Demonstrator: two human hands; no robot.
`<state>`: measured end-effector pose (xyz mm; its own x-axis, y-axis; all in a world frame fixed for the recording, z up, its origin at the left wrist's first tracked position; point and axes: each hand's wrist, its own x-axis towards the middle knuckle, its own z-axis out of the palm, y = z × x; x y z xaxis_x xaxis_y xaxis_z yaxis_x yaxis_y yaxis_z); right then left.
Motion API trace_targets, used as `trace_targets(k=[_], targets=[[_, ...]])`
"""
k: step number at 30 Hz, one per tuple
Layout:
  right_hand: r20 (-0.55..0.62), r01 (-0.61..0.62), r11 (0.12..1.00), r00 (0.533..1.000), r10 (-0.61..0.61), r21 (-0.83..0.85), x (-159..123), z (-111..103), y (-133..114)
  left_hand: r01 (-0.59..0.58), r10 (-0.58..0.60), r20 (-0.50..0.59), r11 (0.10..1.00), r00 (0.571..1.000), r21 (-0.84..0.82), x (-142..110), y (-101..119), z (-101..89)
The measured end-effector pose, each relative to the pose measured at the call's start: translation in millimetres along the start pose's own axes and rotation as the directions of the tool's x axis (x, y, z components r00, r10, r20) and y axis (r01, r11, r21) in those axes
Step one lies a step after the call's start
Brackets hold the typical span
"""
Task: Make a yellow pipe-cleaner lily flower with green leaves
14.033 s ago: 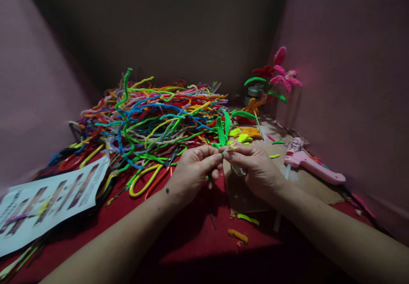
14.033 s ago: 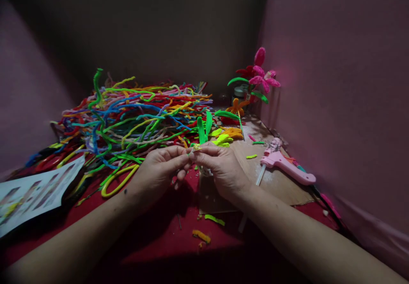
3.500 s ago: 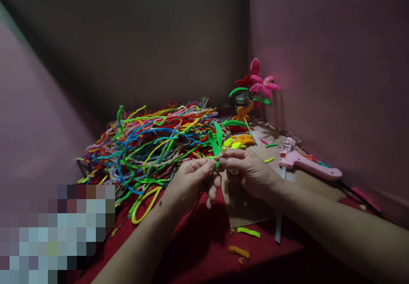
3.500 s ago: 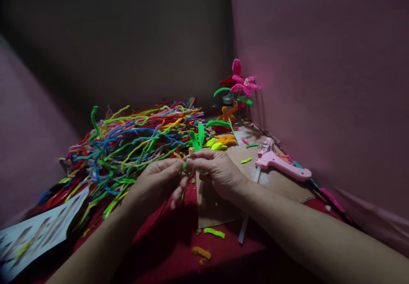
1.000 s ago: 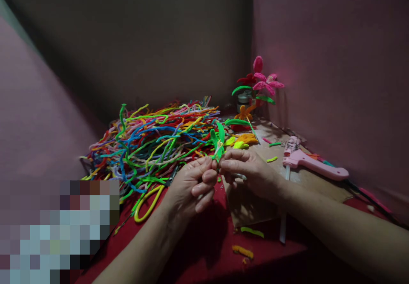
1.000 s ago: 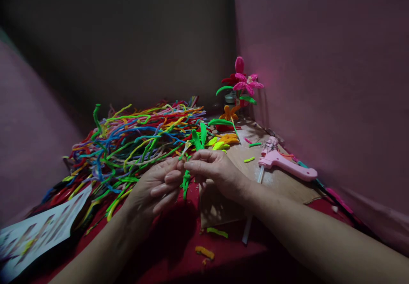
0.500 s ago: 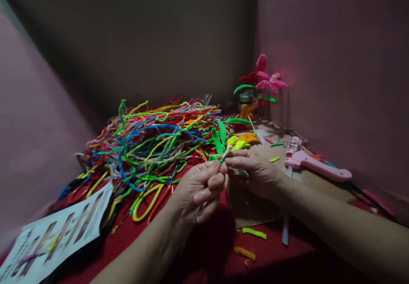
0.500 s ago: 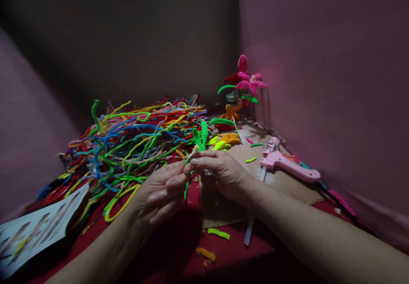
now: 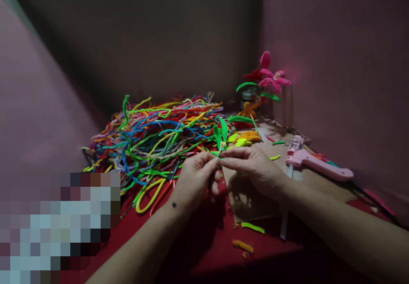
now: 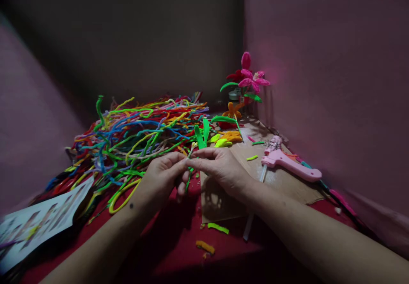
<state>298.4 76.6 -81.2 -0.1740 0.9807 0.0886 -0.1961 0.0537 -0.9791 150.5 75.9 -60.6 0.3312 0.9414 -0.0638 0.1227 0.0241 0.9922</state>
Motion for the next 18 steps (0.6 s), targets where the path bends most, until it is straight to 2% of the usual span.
trace_targets(k=[4,9,12,15,18], targets=[[-0.062,-0.129,0.987,0.990,0.123,-0.098,1.4,-2.9,-1.1,0.044,-0.044,0.003,0.999,0.999,-0.019,4.4,-4.8,-3.7],[-0.001,-0.161,0.983,0.987,0.161,-0.090,5.3,-6.6,5.0,0.083,-0.083,-0.015,0.997,0.996,0.000,1.6,-11.8,-6.9],[-0.008,-0.207,0.966,0.978,0.208,-0.154,4.9,-6.1,5.2,0.144,-0.144,0.008,0.990,0.990,-0.014,0.0,-16.3,-8.4],[0.000,-0.206,0.935,0.977,0.215,-0.288,3.8,-4.9,3.0,0.202,-0.203,0.059,0.979,0.977,0.021,2.9,-22.7,-7.3],[0.018,-0.162,0.918,0.983,0.181,-0.362,3.5,-4.2,1.1,0.184,-0.192,0.066,0.976,0.979,0.114,8.5,-28.8,-3.3]])
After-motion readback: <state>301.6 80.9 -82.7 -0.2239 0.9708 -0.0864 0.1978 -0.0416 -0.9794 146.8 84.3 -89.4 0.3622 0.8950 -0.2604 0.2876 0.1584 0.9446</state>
